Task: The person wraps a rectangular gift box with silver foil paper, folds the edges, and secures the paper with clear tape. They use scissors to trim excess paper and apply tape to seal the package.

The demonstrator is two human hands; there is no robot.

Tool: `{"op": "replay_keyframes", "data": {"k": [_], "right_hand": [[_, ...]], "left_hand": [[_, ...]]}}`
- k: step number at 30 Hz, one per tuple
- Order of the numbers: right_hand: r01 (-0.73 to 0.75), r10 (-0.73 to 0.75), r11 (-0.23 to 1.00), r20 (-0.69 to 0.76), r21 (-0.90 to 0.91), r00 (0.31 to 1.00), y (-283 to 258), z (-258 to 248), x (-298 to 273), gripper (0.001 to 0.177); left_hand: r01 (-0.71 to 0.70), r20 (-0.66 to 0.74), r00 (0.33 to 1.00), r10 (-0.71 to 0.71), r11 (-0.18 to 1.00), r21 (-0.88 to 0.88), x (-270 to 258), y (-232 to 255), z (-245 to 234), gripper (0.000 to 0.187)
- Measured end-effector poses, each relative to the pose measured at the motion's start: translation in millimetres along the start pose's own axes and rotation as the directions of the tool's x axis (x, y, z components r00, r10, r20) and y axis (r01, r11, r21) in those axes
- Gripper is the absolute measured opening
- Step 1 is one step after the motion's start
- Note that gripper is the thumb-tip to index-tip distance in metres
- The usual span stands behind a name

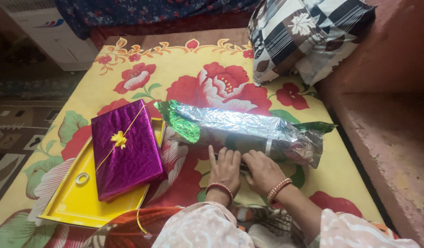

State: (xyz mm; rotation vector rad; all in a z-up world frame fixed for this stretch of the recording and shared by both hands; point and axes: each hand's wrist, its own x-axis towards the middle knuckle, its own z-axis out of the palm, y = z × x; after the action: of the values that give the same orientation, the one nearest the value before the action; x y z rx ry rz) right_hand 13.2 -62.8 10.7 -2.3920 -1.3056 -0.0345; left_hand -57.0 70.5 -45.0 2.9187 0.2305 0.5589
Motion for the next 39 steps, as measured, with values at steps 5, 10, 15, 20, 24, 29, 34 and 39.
{"op": "replay_keyframes", "data": {"k": [5,10,15,20,24,29,34,39], "right_hand": [[0.153,-0.175,0.966,-0.095,-0.206,0.98,-9.5,-43.0,-6.5,0.062],[0.033,-0.112,0.932,-0.199,-0.362,0.974,-8.2,-75.7,-10.4,0.061],[-0.023,-0.029,0.973,-0.22,-0.231,0.975,21.3,-99.8,-25.1,0.042],[-0.105,0.112,0.993,-0.213,0.048,0.971,61.0,-93.7,-44.5,0.048],[-0.422,0.431,0.797,0.082,0.432,0.899,92.0,-91.9,-52.6,0.052],[-0.629,0.493,0.558,0.394,0.541,0.776,121.2,-100.2,-59.6,0.051],[-0.669,0.476,0.427,0.478,0.609,0.739,144.0,-102.8,-67.3,0.05],[-0.716,0.504,0.359,0.521,0.599,0.689,157.4,-104.3,-73.9,0.046]], "left_hand": [[-0.098,-0.222,0.97,0.104,0.994,0.038,18.8,9.6,-39.3,0.047],[-0.044,-0.056,0.997,0.045,0.999,0.027,39.5,27.0,-69.0,0.037],[-0.122,-0.115,0.985,0.128,0.991,0.061,52.5,37.7,-84.9,0.031],[-0.104,-0.432,0.896,0.108,0.994,0.032,56.7,60.2,-77.1,0.046],[0.141,-0.425,0.835,-0.35,0.883,-0.448,50.5,74.1,-56.6,0.054],[0.271,-0.095,0.879,-0.467,0.654,-0.706,54.3,77.9,-17.7,0.035],[0.275,-0.044,0.886,-0.462,0.6,-0.751,61.3,87.8,11.4,0.031],[0.187,-0.125,0.889,-0.44,0.599,-0.778,60.4,85.3,14.6,0.043]]}}
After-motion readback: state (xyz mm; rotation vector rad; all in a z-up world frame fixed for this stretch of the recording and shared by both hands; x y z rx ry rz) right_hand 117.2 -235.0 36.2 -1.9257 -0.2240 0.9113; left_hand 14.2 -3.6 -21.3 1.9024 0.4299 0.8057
